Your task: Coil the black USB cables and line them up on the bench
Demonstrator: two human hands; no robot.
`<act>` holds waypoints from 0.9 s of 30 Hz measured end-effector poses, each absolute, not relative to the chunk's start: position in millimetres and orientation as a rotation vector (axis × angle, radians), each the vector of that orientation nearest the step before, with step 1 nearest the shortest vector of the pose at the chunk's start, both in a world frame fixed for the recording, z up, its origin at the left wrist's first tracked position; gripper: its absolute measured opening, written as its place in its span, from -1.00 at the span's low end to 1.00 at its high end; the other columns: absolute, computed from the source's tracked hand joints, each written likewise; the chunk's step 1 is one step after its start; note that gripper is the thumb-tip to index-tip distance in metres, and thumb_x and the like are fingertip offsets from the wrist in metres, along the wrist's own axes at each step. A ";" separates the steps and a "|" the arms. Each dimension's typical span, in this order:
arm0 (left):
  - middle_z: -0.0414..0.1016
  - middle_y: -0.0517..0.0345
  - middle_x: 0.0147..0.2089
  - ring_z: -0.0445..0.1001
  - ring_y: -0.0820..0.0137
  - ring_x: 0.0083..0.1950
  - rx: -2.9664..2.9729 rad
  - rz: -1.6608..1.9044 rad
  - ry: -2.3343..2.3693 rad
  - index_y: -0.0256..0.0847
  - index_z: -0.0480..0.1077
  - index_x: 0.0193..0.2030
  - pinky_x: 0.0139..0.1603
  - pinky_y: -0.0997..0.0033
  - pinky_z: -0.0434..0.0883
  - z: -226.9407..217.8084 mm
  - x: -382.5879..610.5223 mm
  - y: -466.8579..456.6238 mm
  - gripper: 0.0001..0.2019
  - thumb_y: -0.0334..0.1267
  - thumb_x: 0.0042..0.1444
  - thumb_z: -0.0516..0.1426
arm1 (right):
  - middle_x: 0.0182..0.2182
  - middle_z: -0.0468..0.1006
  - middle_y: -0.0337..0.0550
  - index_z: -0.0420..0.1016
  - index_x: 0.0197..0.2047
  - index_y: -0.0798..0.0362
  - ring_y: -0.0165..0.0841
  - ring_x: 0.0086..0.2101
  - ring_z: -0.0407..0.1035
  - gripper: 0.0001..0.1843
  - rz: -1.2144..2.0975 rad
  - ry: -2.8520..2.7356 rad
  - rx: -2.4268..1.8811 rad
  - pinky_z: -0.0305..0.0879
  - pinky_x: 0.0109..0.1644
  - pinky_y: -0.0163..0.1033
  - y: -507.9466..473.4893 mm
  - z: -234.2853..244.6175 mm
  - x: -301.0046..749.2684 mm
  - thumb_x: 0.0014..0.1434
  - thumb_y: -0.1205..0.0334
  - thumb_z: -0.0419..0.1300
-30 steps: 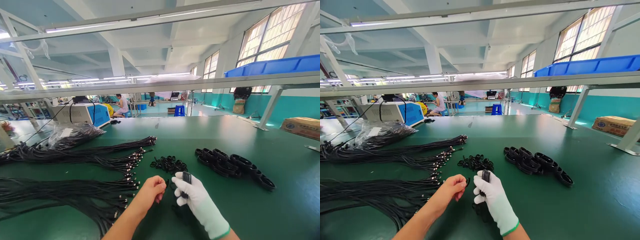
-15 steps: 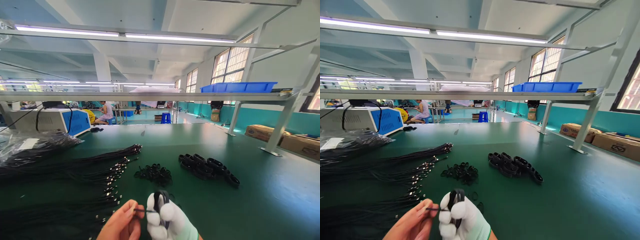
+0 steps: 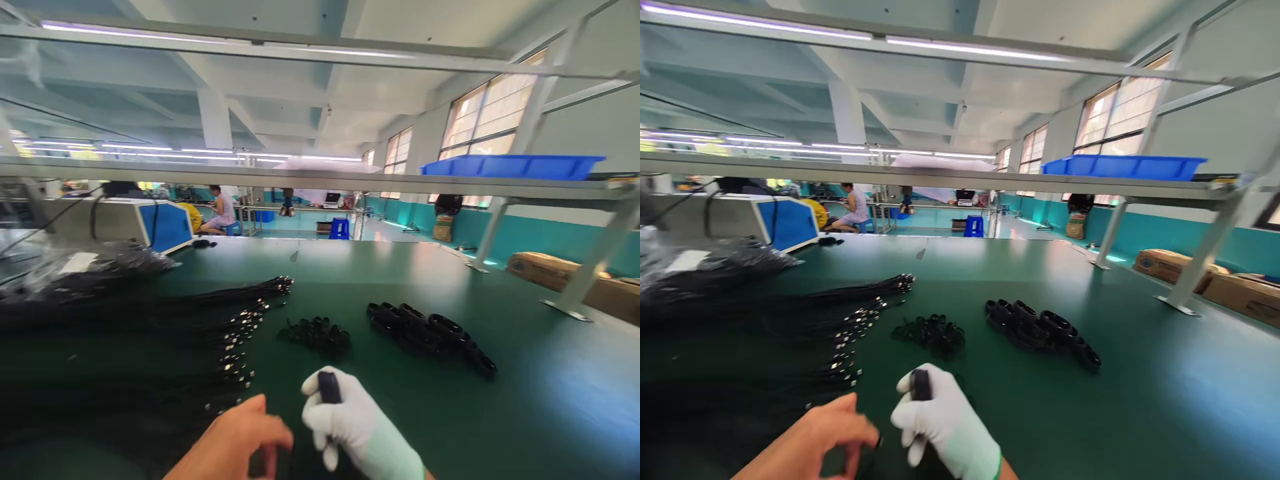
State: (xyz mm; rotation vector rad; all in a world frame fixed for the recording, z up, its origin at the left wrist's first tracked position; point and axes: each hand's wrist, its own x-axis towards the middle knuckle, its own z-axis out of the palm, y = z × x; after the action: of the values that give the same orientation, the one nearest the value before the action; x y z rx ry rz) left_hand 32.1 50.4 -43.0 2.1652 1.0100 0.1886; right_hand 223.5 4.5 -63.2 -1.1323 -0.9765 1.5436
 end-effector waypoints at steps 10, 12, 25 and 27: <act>0.37 0.20 0.00 0.30 0.28 0.05 1.954 0.393 0.896 0.00 0.35 0.07 0.09 0.36 0.25 -40.7 51.7 44.9 -0.38 -0.33 -0.23 0.30 | -0.65 0.43 -0.38 -0.47 0.36 0.13 -0.46 -0.72 0.23 0.21 1.704 -1.163 -1.426 0.12 -0.80 -0.48 10.7 -85.1 219.3 -0.27 0.46 0.15; 0.36 0.18 -0.01 0.30 0.26 0.03 1.988 0.361 0.947 -0.02 0.34 0.07 0.06 0.35 0.27 -39.2 53.8 42.8 -0.36 -0.29 -0.25 0.32 | -0.69 0.43 -0.40 -0.68 0.33 0.13 -0.44 -0.74 0.22 0.30 1.628 -1.180 -1.576 0.06 -0.83 -0.48 13.1 -93.0 217.0 -0.30 0.49 0.15; 0.43 0.09 -0.22 0.40 0.17 -0.25 2.232 0.021 1.133 -0.17 0.44 -0.21 -0.27 0.32 0.33 -32.3 65.6 54.3 -0.55 -0.30 -0.38 0.24 | -0.28 0.55 -0.18 -0.02 0.32 0.01 -0.20 -0.25 0.44 0.17 1.179 -1.336 -1.384 0.36 -0.14 -0.18 13.5 -98.0 203.1 -0.38 0.37 0.37; 0.49 0.16 -0.29 0.42 0.23 -0.29 2.081 -0.031 0.921 -0.15 0.48 -0.25 -0.33 0.41 0.33 -31.2 58.2 71.2 -0.63 -0.29 -0.33 0.17 | -0.29 0.53 -0.22 0.16 0.22 0.01 -0.27 -0.30 0.44 0.00 1.183 -1.296 -1.319 0.37 -0.19 -0.22 14.7 -91.5 198.6 -0.37 0.41 0.34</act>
State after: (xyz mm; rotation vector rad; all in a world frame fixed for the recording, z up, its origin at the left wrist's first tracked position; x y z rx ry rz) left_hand 58.2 71.2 -31.2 2.0809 0.9207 -0.0310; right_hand 198.6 14.7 -91.5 -1.3194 -1.2962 1.1828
